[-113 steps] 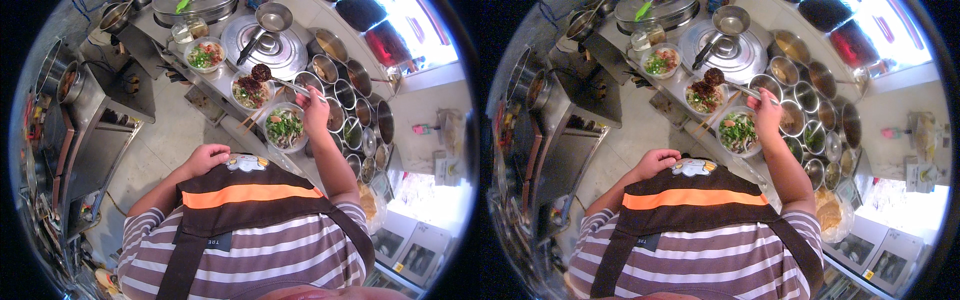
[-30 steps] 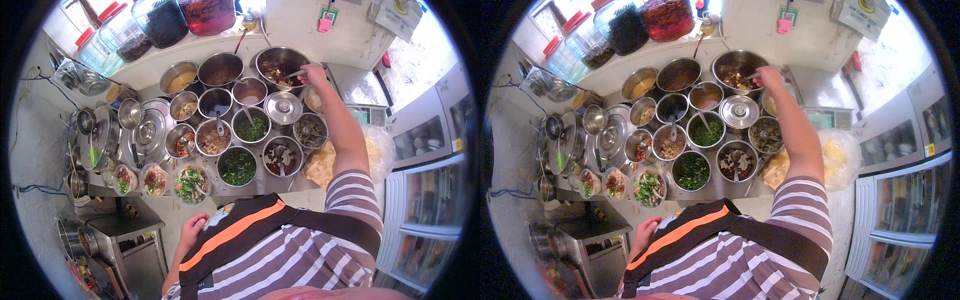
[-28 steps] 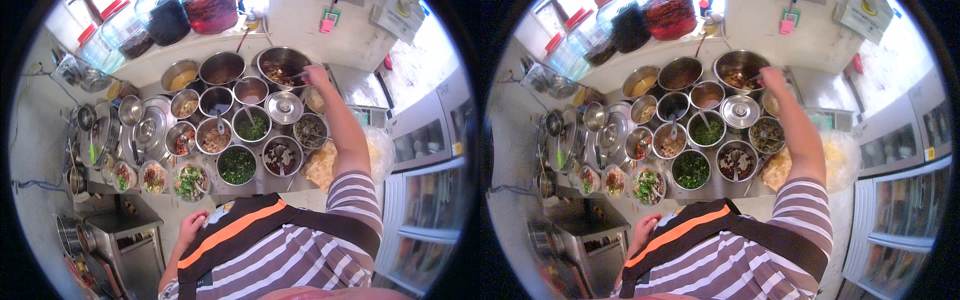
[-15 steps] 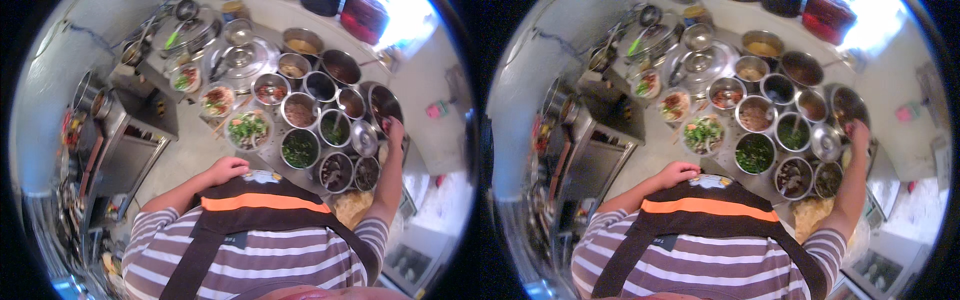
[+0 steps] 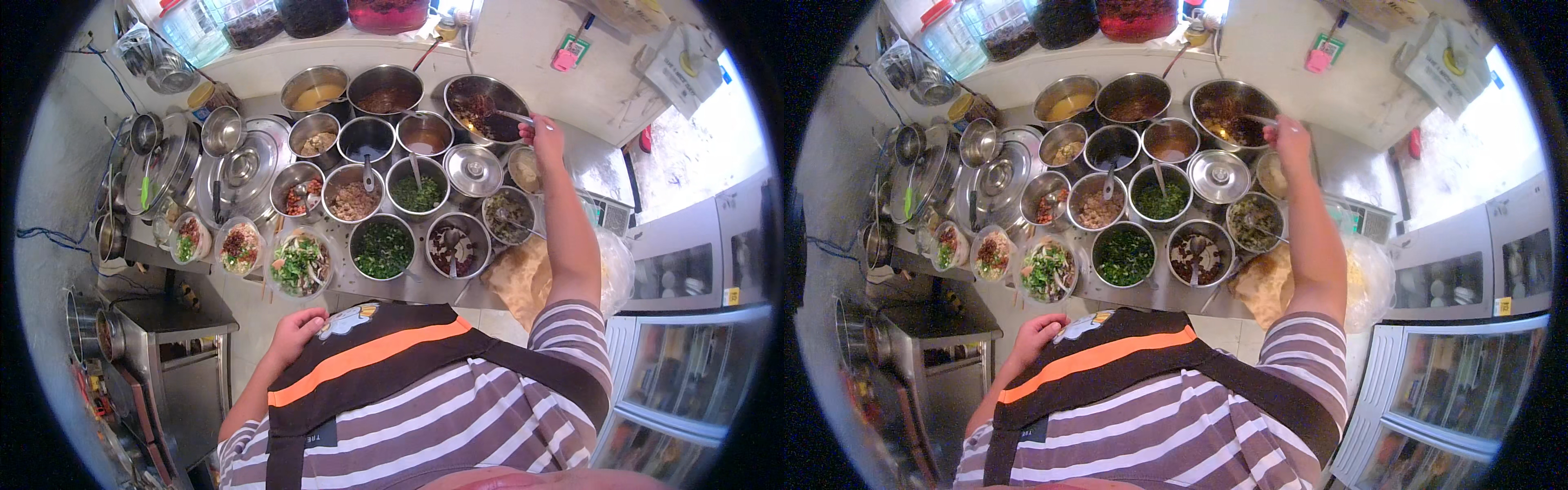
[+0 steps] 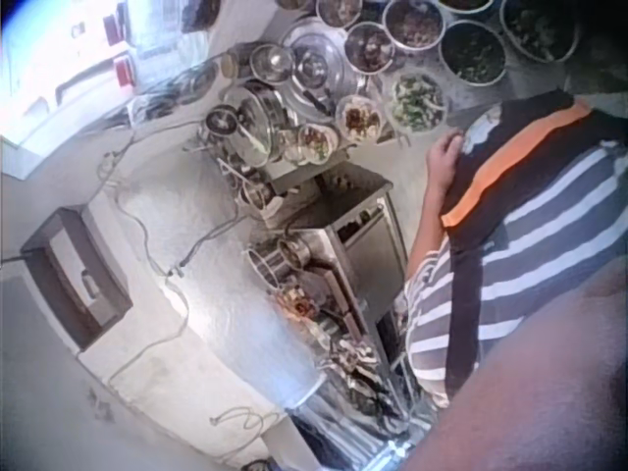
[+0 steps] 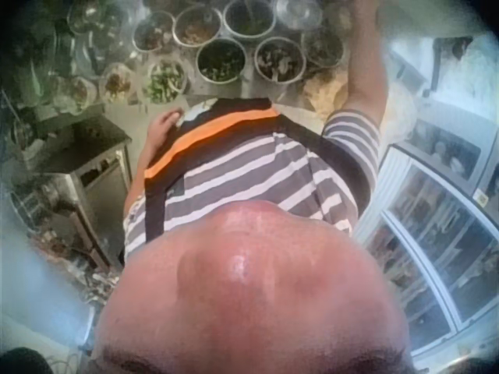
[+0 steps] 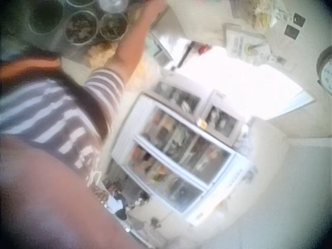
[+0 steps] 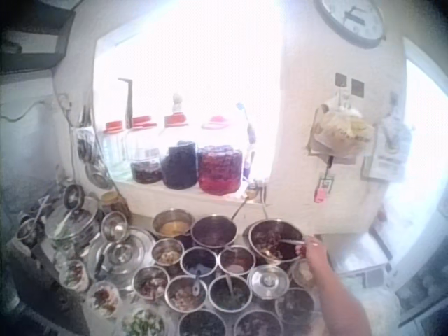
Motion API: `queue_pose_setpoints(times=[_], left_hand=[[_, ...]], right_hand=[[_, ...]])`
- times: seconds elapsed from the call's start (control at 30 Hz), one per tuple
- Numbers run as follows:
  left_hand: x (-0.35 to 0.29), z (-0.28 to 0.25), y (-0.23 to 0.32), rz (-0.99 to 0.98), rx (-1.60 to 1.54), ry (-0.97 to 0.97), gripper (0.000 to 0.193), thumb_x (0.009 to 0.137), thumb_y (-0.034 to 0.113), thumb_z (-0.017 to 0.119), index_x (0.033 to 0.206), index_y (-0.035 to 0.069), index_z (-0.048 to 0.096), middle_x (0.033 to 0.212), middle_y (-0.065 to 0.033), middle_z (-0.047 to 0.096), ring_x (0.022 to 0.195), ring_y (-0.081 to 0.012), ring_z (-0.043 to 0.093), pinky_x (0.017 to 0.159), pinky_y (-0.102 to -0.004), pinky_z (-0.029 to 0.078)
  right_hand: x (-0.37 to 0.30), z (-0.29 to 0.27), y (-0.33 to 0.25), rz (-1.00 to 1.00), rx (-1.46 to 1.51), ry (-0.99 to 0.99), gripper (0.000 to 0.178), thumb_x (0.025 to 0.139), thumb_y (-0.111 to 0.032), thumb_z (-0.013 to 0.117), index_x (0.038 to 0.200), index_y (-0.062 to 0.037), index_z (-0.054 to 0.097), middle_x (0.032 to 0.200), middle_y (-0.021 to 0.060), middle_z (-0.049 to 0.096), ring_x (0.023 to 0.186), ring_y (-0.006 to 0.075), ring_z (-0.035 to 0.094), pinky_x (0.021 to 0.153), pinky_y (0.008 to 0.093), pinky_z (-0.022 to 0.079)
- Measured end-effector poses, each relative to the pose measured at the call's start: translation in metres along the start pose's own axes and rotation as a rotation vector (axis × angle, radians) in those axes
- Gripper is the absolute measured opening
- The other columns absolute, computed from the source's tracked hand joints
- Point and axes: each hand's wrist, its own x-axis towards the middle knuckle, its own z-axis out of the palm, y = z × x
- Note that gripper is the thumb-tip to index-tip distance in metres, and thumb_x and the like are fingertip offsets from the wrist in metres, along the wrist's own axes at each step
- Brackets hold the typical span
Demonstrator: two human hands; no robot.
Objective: The person assembles multiple noodle dishes in a commercial kitchen. They scoop noodles into bowls, add broth, and top with various ingredients from metal containers using a ladle and spoon. The person then covers the bowls with lids and places them into a plastic bag.
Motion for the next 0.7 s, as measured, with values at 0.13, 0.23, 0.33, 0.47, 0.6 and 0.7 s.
queue_pose_setpoints(times=[0.13, 0.23, 0.33, 0.47, 0.6, 0.7], left_hand=[[-0.001, 0.003, 0.004, 0.010, 0.010, -0.008, 0.032, 0.081, 0.022, 0.055, 0.101, -0.003, 0.056, 0.092, -0.0047, 0.059, 0.085, -0.0105, 0.052, 0.077, -0.0237, 0.040], [-0.001, 0.002, 0.003, 0.032, 0.066, -0.009, 0.032, 0.081, 0.022, 0.054, 0.100, -0.003, 0.056, 0.092, -0.0047, 0.059, 0.084, -0.0107, 0.052, 0.077, -0.0238, 0.040], [-0.001, 0.001, 0.007, 0.041, 0.090, -0.029, 0.032, 0.080, 0.023, 0.054, 0.100, -0.003, 0.056, 0.093, -0.0054, 0.059, 0.084, -0.0109, 0.052, 0.076, -0.0238, 0.040], [-0.008, -0.001, 0.002, 0.026, 0.093, -0.004, 0.033, 0.080, 0.024, 0.054, 0.099, -0.003, 0.056, 0.093, -0.0060, 0.059, 0.085, -0.0118, 0.053, 0.077, -0.0246, 0.040], [-0.015, -0.009, 0.002, 0.054, 0.214, 0.002, 0.036, 0.080, 0.027, 0.054, 0.101, -0.002, 0.056, 0.095, -0.0094, 0.060, 0.088, -0.0149, 0.054, 0.080, -0.0272, 0.041], [-0.014, -0.019, -0.011, 0.078, 0.214, 0.021, 0.039, 0.079, 0.031, 0.055, 0.101, -0.001, 0.056, 0.097, -0.0118, 0.060, 0.089, -0.0165, 0.055, 0.080, -0.0283, 0.041]], right_hand=[[-0.005, -0.004, 0.006, -0.046, -0.060, 0.051, 0.026, 0.083, -0.022, 0.048, 0.094, 0.0004, 0.056, 0.072, 0.0118, 0.061, 0.057, 0.0136, 0.057, 0.052, 0.0238, 0.045], [-0.007, -0.006, 0.005, -0.017, -0.045, 0.088, 0.027, 0.083, -0.022, 0.048, 0.094, 0.0010, 0.056, 0.072, 0.0126, 0.061, 0.057, 0.0142, 0.057, 0.053, 0.0238, 0.045], [-0.004, -0.010, 0.011, 0.004, 0.000, 0.130, 0.027, 0.083, -0.022, 0.049, 0.093, 0.0014, 0.056, 0.071, 0.0128, 0.061, 0.057, 0.0144, 0.057, 0.052, 0.0237, 0.045], [-0.005, -0.005, 0.017, -0.010, -0.016, 0.157, 0.027, 0.083, -0.023, 0.049, 0.093, 0.0008, 0.056, 0.071, 0.0127, 0.061, 0.059, 0.0170, 0.057, 0.055, 0.0267, 0.045], [0.025, -0.029, 0.058, -0.152, -0.398, 0.102, 0.026, 0.082, -0.025, 0.048, 0.088, -0.0021, 0.059, 0.074, 0.0118, 0.061, 0.066, 0.0211, 0.057, 0.060, 0.0315, 0.045], [0.024, -0.035, 0.045, -0.026, -0.172, 0.129, 0.024, 0.081, -0.023, 0.048, 0.084, -0.0031, 0.060, 0.076, 0.0097, 0.060, 0.069, 0.0209, 0.057, 0.063, 0.0320, 0.045]])
